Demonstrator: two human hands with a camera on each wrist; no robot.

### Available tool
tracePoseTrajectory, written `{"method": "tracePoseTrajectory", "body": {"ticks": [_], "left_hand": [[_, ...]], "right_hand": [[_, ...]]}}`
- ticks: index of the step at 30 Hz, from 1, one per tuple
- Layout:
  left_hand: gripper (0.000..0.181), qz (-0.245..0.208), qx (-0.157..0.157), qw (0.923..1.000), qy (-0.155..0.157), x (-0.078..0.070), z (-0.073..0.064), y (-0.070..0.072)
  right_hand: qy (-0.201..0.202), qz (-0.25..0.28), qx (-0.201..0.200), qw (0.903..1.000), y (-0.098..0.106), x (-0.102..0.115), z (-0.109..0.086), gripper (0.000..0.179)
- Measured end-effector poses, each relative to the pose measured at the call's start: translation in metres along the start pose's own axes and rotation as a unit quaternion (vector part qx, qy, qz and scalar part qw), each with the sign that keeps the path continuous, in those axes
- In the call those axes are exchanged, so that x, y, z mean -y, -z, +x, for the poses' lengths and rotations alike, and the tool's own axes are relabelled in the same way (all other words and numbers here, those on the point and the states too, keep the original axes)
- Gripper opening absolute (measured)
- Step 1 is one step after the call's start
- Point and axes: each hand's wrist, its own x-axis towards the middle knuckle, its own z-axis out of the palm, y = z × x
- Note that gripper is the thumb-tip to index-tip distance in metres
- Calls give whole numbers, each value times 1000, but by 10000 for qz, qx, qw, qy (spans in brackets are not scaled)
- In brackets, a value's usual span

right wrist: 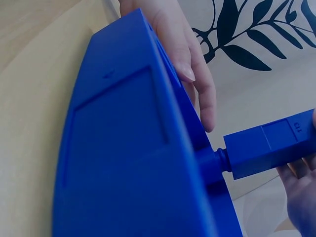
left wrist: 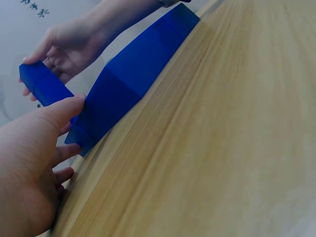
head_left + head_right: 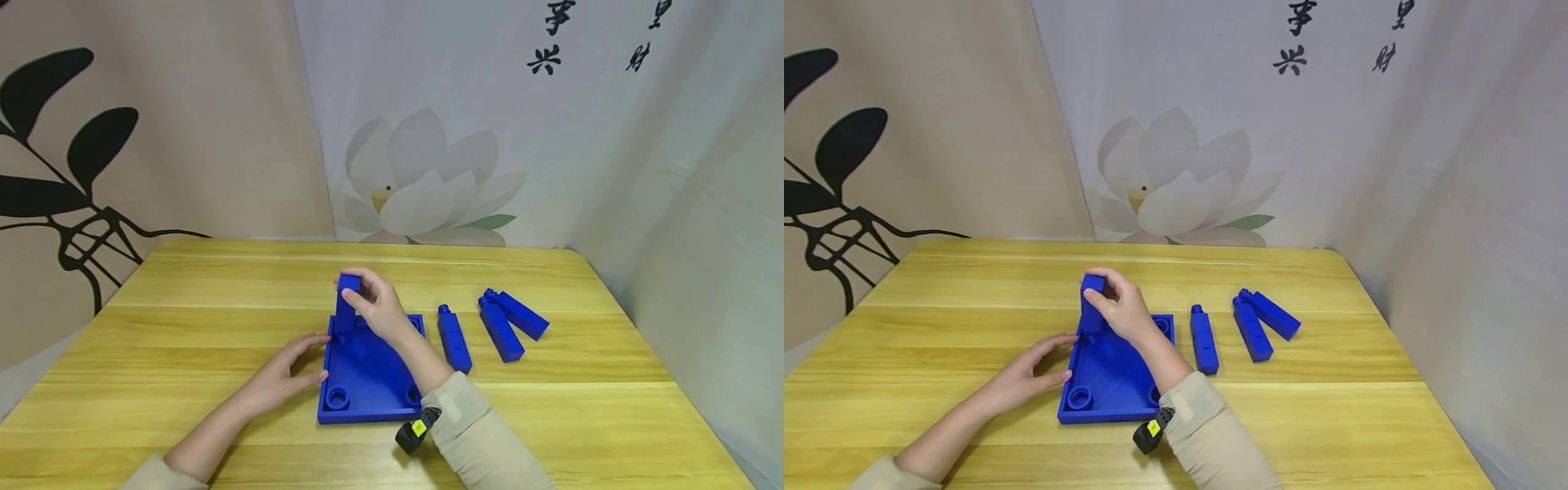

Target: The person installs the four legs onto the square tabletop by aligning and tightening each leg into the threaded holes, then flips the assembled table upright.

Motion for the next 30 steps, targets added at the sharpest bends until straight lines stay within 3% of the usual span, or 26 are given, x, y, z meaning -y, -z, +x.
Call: {"method": "tracePoseTrajectory", "body": {"ticks": [6,12,19,22,30], "left_hand": [[56,60,2,10000,22,0,0,1],[56,-12,29,10000,76,0,0,0],[56,-1,25,10000,94,2,-1,-1],[56,3,22,9999,109,2,-1,-1],[57,100,15,9999,129,3,-1,-1]], "right_hand": [[56,-330,-166,9993,-2,2,2,32],[-241,-346,-205,9989,-4,4,4,36],[-365,-491,-448,9971,-3,-30,8,44],[-350,-542,-483,9967,-3,-32,7,47],[-79,-455,33,9989,-3,-36,5,45]]}}
